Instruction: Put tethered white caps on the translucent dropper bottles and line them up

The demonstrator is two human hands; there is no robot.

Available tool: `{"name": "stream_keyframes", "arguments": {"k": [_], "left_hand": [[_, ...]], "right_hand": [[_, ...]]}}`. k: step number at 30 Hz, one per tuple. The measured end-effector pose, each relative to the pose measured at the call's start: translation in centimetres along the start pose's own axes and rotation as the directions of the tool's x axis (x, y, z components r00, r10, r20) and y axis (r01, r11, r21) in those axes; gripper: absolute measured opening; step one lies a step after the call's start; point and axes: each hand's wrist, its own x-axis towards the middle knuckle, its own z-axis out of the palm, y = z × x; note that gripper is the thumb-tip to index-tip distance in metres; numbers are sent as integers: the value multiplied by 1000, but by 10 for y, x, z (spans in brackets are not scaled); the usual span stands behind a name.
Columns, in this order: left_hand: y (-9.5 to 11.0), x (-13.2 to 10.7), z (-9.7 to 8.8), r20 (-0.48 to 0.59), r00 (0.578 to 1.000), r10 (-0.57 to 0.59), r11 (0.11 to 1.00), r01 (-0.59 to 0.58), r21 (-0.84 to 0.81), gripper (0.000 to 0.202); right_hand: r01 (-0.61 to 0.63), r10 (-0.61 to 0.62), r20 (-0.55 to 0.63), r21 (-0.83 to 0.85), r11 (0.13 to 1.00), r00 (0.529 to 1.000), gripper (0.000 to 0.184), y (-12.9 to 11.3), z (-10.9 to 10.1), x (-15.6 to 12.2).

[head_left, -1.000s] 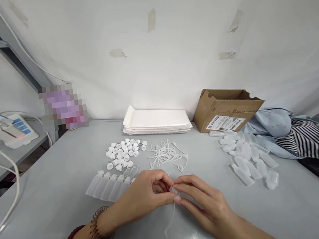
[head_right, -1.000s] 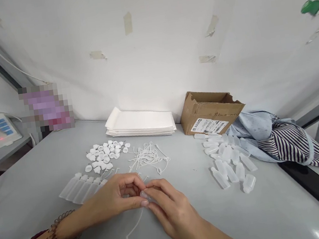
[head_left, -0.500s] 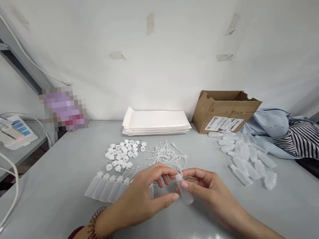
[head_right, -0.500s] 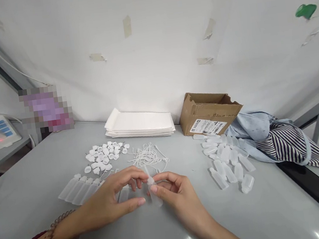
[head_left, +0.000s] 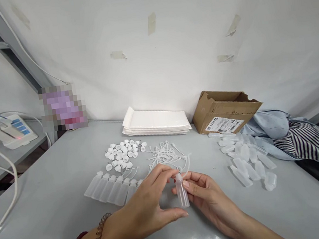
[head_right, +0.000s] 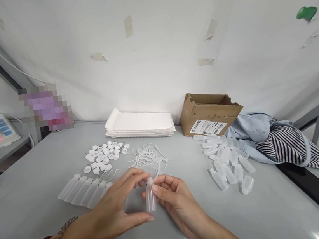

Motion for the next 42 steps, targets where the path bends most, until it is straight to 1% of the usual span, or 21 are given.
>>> {"name": "stream_keyframes", "arguments": {"k": [3, 6, 10, 14, 17, 20, 25, 29, 32, 34, 37, 40, 42], "left_hand": [[2, 0, 1, -4, 1000, 26, 1000, -26, 11, 61], [5, 0, 1, -29, 996, 79, 995, -78, 55, 59], [8, -1, 0, -27, 985, 169, 971, -161, 178, 53], [8, -2, -1, -15, 963, 271, 913, -252, 322, 56], [9, -3, -2, 6, 952, 305, 873, -282, 397, 56], [11, -4, -3, 33, 950, 311, 843, -291, 452, 52], [11, -4, -4, 25, 955, 295, 853, -275, 444, 47], [9, -2, -4, 46, 974, 222, 874, -219, 434, 33], [8, 0, -6, 65, 987, 149, 897, -162, 412, 32], [9, 0, -8, 89, 992, 93, 912, -121, 392, 35], [11, 0, -12, 138, 990, 21, 922, -72, 380, 34], [12, -1, -15, 160, 987, -12, 915, -54, 401, 29], [12, -1, -16, 161, 987, -19, 907, -50, 418, 26]], "right_hand": [[-11, 11, 30, 18, 1000, 999, 18, -1, 2, -1], [-14, 14, 31, -8, 1000, 999, 20, -3, 3, -2], [12, -7, 53, -90, 996, 999, 24, -4, 1, -2], [81, -66, 89, -171, 982, 994, 24, -3, 1, -2], [125, -112, 61, -282, 951, 992, 24, -3, 3, -3], [127, -134, 10, -385, 914, 991, 25, -5, 7, -4], [122, -142, -1, -500, 858, 990, 25, -7, 6, -3], [161, -199, 15, -647, 745, 980, 24, -5, 0, -1], [203, -234, 55, -710, 674, 971, 25, -2, -4, 1], [184, -222, 43, -718, 672, 974, 24, 0, -5, 2], [106, -173, -22, -714, 693, 985, 23, 4, -5, 4], [52, -143, -71, -701, 711, 987, 22, 6, -6, 6], [29, -117, -82, -687, 726, 990, 23, 6, -5, 8]]}}
